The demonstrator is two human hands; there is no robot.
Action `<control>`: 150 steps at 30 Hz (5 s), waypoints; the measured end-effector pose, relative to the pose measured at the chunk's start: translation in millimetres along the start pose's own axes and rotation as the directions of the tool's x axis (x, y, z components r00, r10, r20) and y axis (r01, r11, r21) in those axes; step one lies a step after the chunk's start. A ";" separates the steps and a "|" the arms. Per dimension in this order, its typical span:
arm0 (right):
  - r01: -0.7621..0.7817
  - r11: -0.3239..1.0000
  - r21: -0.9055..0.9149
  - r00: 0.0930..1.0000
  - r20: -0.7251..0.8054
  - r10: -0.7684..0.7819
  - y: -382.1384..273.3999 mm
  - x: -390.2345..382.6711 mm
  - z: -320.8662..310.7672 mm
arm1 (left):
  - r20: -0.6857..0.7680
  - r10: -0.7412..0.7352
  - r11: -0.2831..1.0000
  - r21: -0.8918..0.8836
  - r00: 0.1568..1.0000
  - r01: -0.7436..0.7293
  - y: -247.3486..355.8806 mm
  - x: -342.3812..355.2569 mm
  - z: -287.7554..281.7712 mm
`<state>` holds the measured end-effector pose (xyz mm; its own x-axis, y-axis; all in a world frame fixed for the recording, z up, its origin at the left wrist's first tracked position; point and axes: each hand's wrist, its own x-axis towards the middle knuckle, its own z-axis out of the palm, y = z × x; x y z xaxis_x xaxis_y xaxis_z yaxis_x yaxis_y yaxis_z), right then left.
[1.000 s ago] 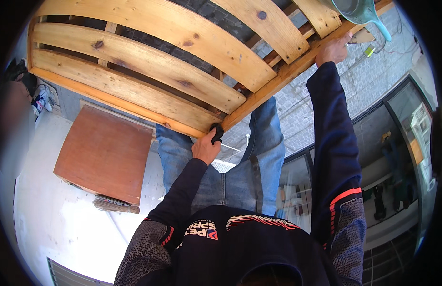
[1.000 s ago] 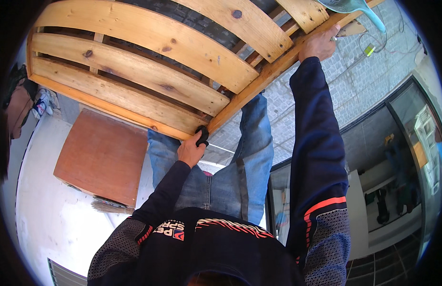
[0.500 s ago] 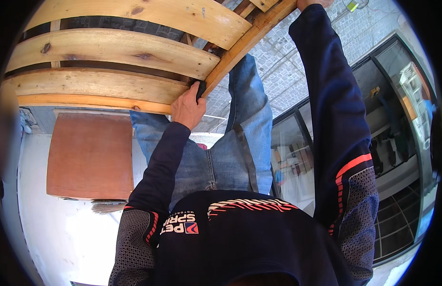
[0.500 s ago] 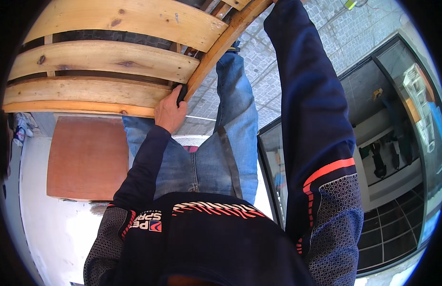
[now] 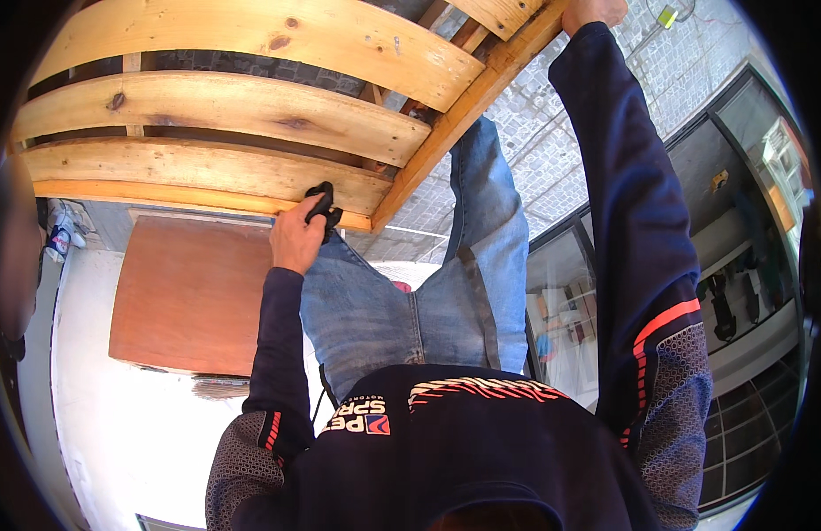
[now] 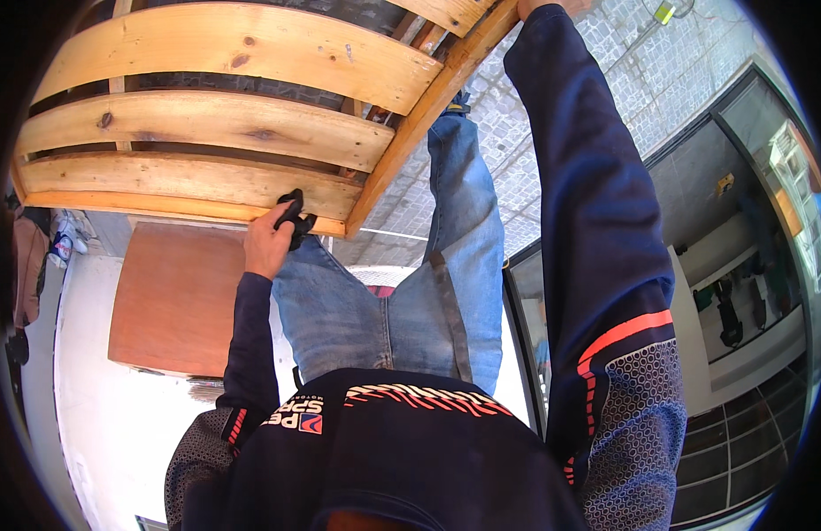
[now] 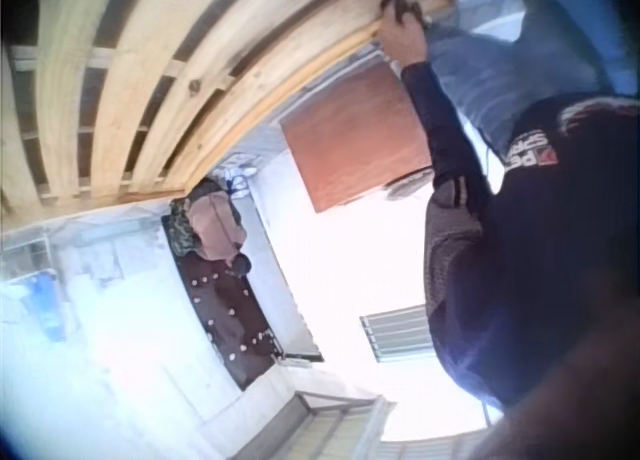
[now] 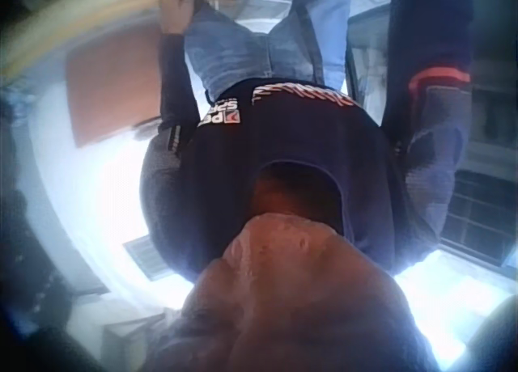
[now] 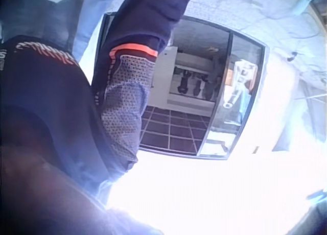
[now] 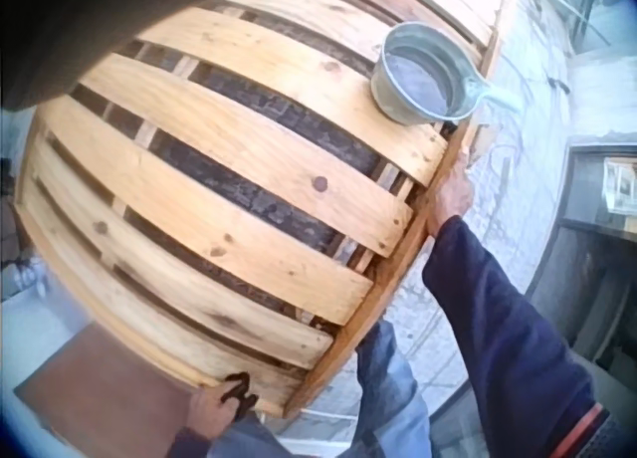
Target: The person applies a liquid finish to a wooden pallet using a cloth and a putty knife. They repeatedly dip the cloth into a small pan, wipe the wood slats, and scrape the surface with the putty knife. The person moves around the pallet to cover different sections.
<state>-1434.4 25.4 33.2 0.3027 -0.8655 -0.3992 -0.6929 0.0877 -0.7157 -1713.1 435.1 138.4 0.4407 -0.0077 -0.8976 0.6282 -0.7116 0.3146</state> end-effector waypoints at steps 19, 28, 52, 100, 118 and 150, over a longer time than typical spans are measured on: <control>0.143 0.933 -0.329 0.984 -0.053 -0.170 12.3 26.1 -7.1 | 0.128 0.007 0.805 0.587 0.992 -0.082 -13.5 31.6 -47.4; 0.133 0.955 -0.263 0.970 -0.165 -0.181 11.6 11.0 -37.8 | 0.111 0.250 0.746 0.611 0.962 -0.264 -36.1 14.9 -69.9; 0.678 0.607 -0.415 0.719 0.545 -0.431 24.3 -451.0 -228.8 | -0.310 0.271 0.898 0.423 0.911 -0.123 -145.9 67.6 -375.1; -0.286 0.955 -0.080 0.945 0.141 0.295 61.0 -808.1 64.8 | 0.326 0.660 0.413 0.595 0.677 -0.689 -109.6 188.6 -702.7; -0.531 0.804 0.267 0.738 -0.321 0.594 0.1 -976.8 233.3 | 0.758 0.507 -0.488 0.644 0.410 -0.589 125.4 324.3 -767.6; -0.709 0.492 0.505 0.377 -0.318 0.870 -29.7 -1047.7 358.5 | 0.801 0.280 -0.456 0.596 0.530 -0.660 152.3 324.8 -738.4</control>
<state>-1496.4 1106.4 267.2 -0.6966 -0.4071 -0.5908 -0.2254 0.9059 -0.3585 -1000.9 842.9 122.8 -0.1041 -0.7658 -0.6346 -0.9601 -0.0892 0.2651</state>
